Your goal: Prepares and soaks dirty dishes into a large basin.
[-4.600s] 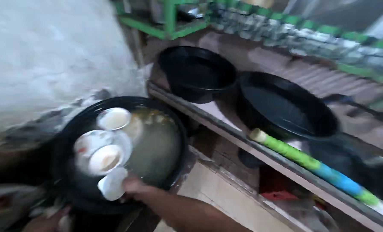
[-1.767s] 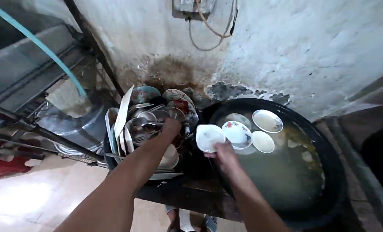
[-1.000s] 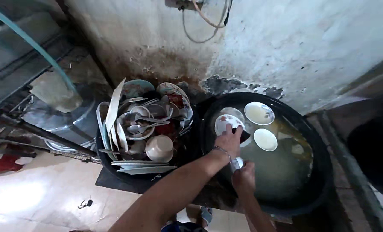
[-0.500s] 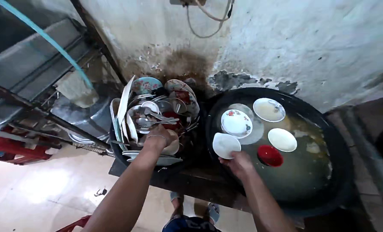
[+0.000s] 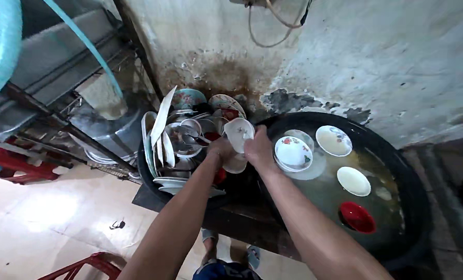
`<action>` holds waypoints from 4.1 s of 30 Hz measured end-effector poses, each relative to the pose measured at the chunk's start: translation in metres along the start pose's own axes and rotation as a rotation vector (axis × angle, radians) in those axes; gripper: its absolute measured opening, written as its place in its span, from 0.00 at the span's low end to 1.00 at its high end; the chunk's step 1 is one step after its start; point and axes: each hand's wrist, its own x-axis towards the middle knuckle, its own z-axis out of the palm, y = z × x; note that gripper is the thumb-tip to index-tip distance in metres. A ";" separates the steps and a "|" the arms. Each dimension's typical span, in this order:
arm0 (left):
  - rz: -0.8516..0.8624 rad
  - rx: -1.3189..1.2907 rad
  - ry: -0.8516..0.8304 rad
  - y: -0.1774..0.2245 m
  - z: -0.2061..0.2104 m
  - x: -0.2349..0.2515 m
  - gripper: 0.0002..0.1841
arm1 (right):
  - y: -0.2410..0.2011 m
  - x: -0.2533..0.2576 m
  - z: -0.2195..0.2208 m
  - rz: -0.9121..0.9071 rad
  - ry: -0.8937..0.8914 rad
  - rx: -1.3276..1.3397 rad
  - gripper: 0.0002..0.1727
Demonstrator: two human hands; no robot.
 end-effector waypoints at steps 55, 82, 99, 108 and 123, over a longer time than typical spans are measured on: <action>-0.058 -0.190 0.110 -0.006 0.018 -0.019 0.20 | 0.022 -0.016 0.004 0.079 0.032 -0.022 0.26; 0.483 0.739 -0.155 0.238 0.265 0.015 0.44 | 0.283 -0.140 -0.119 0.505 0.446 -0.465 0.33; 0.395 -0.408 0.134 0.396 0.149 -0.020 0.32 | 0.294 -0.149 -0.126 0.295 0.294 -0.444 0.31; 0.567 -0.375 -0.141 0.421 0.255 0.026 0.47 | 0.308 -0.152 -0.117 0.124 0.429 -0.463 0.32; 0.765 0.802 -0.154 0.305 0.328 0.018 0.41 | 0.310 -0.151 -0.116 0.077 0.463 -0.549 0.32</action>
